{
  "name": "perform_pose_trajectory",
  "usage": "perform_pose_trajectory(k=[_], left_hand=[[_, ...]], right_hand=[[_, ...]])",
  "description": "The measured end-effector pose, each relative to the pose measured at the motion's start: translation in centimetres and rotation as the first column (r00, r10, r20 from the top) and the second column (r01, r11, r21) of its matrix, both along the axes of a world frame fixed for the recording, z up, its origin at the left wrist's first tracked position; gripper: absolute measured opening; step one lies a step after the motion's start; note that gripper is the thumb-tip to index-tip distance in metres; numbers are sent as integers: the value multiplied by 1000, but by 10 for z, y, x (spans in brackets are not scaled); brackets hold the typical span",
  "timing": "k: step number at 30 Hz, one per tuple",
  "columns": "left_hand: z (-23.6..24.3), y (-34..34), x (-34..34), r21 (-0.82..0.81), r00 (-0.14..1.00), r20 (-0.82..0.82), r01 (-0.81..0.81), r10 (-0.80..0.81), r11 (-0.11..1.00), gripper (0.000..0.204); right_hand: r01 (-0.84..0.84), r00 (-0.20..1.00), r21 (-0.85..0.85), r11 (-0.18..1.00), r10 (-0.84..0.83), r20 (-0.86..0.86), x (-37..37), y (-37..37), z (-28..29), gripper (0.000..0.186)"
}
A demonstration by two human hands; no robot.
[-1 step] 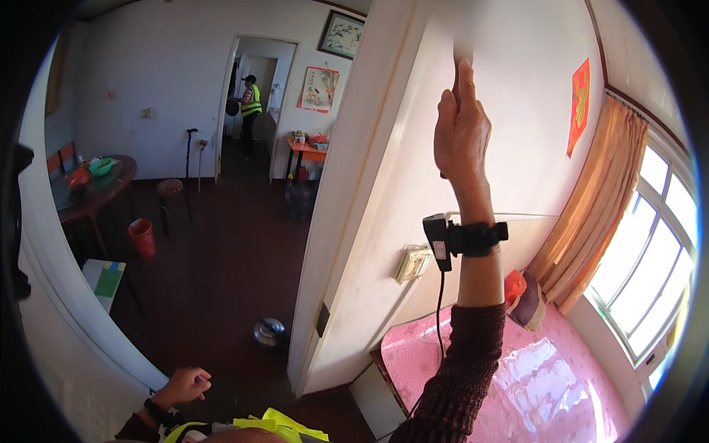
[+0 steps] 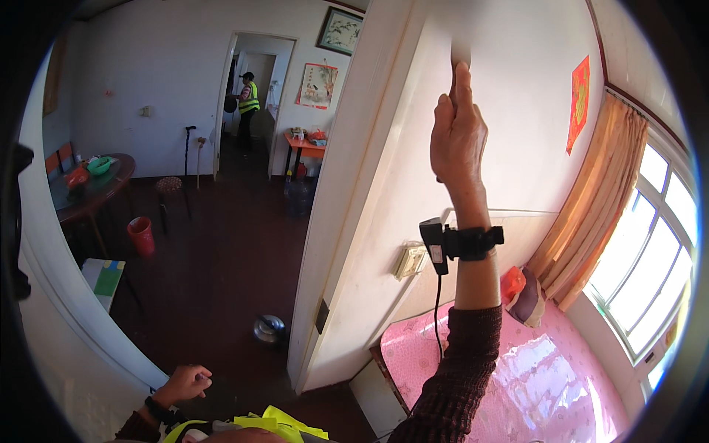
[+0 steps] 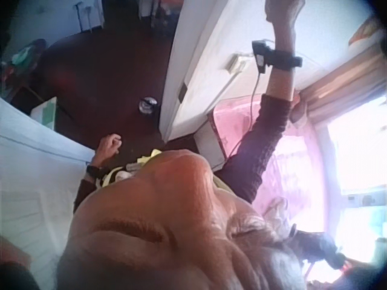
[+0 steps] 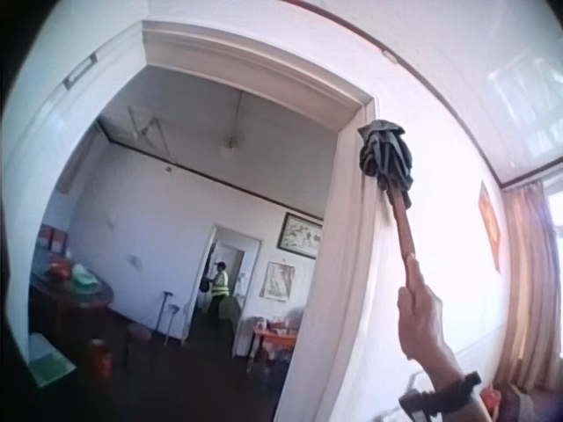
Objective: The person wipes a white door frame and adjacent wall with a cloth, moving from top to bottom and then to the lower sections. The person also wipes the door surface itself. A second person in a yellow vest is visible in the background.
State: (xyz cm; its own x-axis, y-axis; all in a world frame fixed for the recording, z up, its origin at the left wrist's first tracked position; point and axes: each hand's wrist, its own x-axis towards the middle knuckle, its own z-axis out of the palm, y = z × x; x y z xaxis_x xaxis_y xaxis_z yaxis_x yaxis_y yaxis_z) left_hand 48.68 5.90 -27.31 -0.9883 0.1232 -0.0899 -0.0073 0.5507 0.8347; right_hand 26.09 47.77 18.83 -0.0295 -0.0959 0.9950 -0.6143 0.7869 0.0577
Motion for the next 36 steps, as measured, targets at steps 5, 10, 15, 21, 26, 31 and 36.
perform_pose_trajectory(k=[5, 10, 15, 21, 26, 31, 36], left_hand=[[2, 6, -13, -7, 996, 75, 47, -46, 999, 31], [0, 8, -25, 9, 995, 50, 89, -90, 996, 32], [-2, 6, -34, -17, 991, 53, 126, -125, 992, 33], [-3, 3, -43, -17, 986, 72, 149, -148, 989, 31], [-6, -1, -48, -8, 984, 101, 147, -146, 989, 33], [-8, -7, -57, 68, 995, 72, 62, -67, 996, 36], [11, 1, -88, 172, 989, -131, -46, 69, 984, 34]], right_hand=[[-24, 1000, 20, 1000, 24, 9, -5, 3, -70, 59], [4, 998, 35, 999, -6, 58, 1, 0, -138, 61], [20, 990, 38, 999, -25, 138, 15, 1, -198, 67], [74, 963, 78, 994, -92, 252, 35, -9, -270, 69], [132, 831, 218, 967, -228, 507, 53, -15, -338, 70], [81, 809, 229, 970, -198, 553, 67, -33, -401, 62], [-4, 816, 101, 995, -56, 575, 88, -49, -430, 61]])
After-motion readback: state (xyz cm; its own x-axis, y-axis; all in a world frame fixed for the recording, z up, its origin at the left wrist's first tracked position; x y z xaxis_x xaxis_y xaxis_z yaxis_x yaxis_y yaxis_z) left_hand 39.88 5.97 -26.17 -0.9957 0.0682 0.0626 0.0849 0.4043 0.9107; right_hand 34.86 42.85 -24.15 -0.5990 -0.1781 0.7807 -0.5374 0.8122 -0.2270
